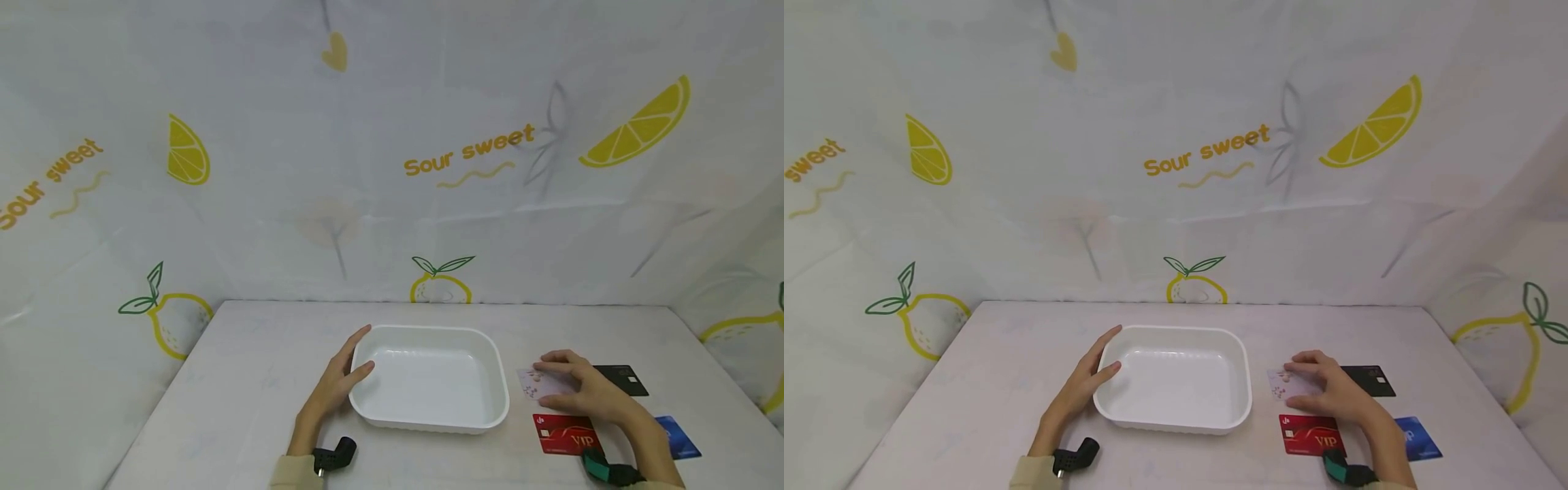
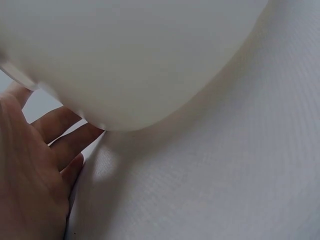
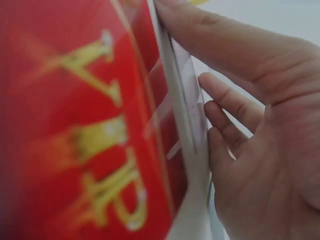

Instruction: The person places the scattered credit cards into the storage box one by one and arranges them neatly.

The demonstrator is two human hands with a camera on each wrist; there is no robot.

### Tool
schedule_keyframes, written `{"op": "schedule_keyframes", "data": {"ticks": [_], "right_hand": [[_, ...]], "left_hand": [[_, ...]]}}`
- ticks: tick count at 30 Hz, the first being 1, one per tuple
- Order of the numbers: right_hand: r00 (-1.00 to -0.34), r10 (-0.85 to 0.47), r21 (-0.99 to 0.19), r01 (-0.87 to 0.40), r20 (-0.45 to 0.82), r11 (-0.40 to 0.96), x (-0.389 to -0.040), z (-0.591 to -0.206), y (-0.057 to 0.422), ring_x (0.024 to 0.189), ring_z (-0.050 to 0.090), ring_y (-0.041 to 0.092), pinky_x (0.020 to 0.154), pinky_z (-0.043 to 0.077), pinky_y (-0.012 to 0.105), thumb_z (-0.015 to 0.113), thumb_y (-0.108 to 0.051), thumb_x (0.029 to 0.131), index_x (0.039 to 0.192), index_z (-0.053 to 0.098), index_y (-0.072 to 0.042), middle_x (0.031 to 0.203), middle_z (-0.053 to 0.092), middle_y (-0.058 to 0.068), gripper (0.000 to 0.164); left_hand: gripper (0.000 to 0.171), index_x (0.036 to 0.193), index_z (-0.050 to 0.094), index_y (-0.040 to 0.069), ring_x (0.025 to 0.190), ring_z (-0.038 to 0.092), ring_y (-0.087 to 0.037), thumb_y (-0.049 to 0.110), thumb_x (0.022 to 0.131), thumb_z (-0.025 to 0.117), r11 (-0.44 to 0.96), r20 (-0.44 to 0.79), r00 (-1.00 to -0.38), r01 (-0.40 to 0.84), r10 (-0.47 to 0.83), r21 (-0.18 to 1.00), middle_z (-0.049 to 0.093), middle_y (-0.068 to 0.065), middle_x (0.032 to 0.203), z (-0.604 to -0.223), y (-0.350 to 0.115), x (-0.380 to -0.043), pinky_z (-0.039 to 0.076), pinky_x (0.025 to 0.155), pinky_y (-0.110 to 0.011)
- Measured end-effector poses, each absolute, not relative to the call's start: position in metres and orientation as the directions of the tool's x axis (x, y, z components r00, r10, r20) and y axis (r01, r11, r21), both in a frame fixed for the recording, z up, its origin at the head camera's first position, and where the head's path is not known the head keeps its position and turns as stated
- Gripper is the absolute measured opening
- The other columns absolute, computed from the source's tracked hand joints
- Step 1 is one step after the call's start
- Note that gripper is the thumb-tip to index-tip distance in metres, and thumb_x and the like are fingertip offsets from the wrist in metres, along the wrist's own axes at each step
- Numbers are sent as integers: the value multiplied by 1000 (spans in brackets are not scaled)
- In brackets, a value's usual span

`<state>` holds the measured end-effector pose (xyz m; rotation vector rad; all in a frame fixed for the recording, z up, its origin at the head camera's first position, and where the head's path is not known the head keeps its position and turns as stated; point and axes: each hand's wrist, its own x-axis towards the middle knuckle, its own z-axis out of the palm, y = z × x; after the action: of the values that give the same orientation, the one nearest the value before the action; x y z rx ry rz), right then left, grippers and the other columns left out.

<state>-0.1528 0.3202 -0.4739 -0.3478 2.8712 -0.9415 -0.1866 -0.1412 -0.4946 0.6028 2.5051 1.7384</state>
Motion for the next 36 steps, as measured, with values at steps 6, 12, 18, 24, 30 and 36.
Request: {"op": "schedule_keyframes", "data": {"ticks": [6,12,18,24,30,36], "right_hand": [[-963,-264,-557,-189,-57,809,-159,-467,319,123,49,48,98,44,74,90,-36,75,123,72,-15,134,53,22,56],[-956,-270,-539,-169,-114,825,-166,-460,318,122,46,50,95,43,76,90,-35,74,120,71,-15,131,53,23,54],[-952,-263,-533,-144,-155,834,-170,-457,315,121,43,48,95,43,76,90,-35,74,119,68,-13,129,51,22,55],[-951,-256,-523,-132,-173,842,-172,-456,315,121,42,48,95,43,75,90,-36,74,116,64,-13,129,48,21,55],[-950,-243,-501,-117,-195,858,-176,-453,313,121,40,50,95,42,77,90,-36,74,114,63,-14,131,47,24,53],[-950,-240,-496,-114,-198,861,-176,-453,312,117,41,44,94,44,75,90,-35,73,112,61,-13,128,48,20,54]], "left_hand": [[67,161,32,22,148,42,-35,25,100,59,294,192,-924,295,332,909,40,-12,163,-495,-141,-186,40,116,-42],[68,161,32,20,154,35,-34,25,100,60,290,185,-926,285,329,914,36,-11,166,-495,-141,-187,32,122,-42],[68,161,32,22,155,33,-34,25,100,60,289,183,-928,282,325,915,36,-11,166,-495,-141,-187,29,123,-43],[67,161,32,23,156,31,-33,23,100,60,277,181,-929,276,323,920,35,-11,166,-494,-140,-187,28,122,-29],[67,161,32,23,156,31,-32,25,100,60,280,172,-933,265,315,923,34,-9,167,-493,-139,-187,27,122,-29],[67,161,32,22,155,32,-34,25,100,60,275,175,-931,268,321,923,34,-12,167,-492,-139,-187,30,121,-31]]}}
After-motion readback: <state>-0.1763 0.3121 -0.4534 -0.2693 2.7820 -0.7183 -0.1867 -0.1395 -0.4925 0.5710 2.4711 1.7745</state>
